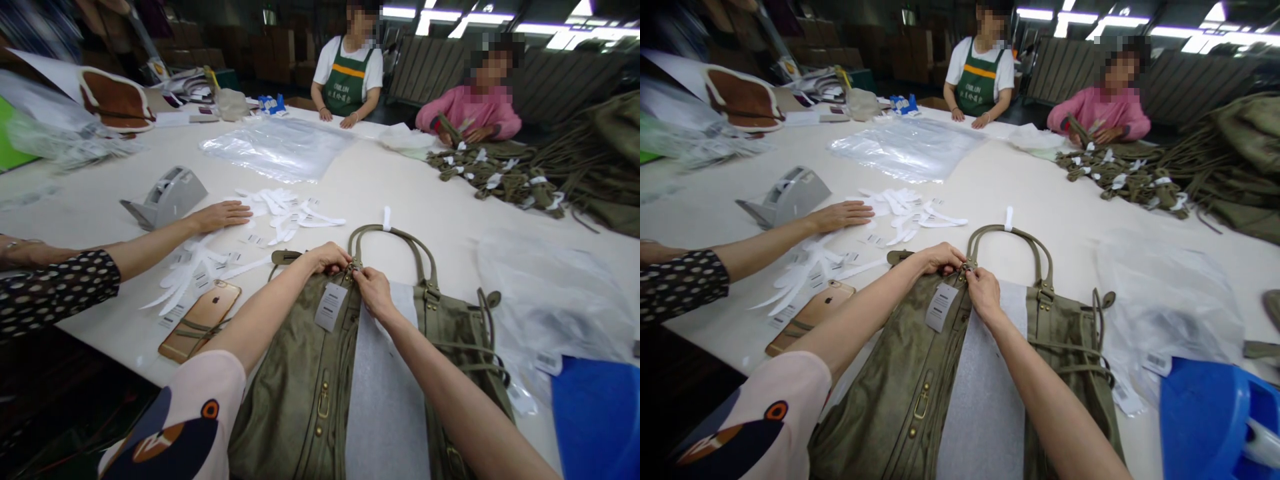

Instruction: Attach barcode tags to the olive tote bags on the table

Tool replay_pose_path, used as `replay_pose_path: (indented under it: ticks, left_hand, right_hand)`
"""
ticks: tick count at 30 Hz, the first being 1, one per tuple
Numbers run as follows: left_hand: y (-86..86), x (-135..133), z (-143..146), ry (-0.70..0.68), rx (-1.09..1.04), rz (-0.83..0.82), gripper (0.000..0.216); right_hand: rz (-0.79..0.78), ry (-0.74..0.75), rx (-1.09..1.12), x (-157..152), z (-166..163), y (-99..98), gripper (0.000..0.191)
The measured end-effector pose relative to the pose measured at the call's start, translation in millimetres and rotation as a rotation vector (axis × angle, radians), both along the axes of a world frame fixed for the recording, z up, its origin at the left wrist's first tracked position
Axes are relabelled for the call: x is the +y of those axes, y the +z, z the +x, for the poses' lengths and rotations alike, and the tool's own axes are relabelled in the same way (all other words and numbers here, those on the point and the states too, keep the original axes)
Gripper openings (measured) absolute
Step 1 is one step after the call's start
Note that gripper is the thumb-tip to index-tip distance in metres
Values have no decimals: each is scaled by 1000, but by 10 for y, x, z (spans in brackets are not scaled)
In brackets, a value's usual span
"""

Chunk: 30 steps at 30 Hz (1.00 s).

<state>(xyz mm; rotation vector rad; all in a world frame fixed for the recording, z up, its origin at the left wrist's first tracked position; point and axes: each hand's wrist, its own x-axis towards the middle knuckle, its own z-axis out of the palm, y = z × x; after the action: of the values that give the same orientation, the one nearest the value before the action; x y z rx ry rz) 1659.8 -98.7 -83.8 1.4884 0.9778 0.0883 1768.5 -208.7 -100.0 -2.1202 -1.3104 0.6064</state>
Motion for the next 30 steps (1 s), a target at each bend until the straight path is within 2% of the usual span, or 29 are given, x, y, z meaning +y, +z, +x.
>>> replay_pose_path:
  ticks: [8,15,20,24,30]
  left_hand:
    - [34,22,66,-119,155,208,25]
    - [76,-26,97,-201,293,529,20]
    - [36,-87,104,-176,366,761,20]
    - [34,-105,22,-123,405,851,21]
    - [60,-67,-210,-43,365,968,22]
  right_hand:
    - [28,-4,34,-14,13,-59,26]
    - [16,0,69,-18,10,-68,27]
    - [-45,25,82,-10,39,-80,27]
    - [-68,34,24,-1,30,-10,20]
    - [32,81,-218,87,-43,160,20]
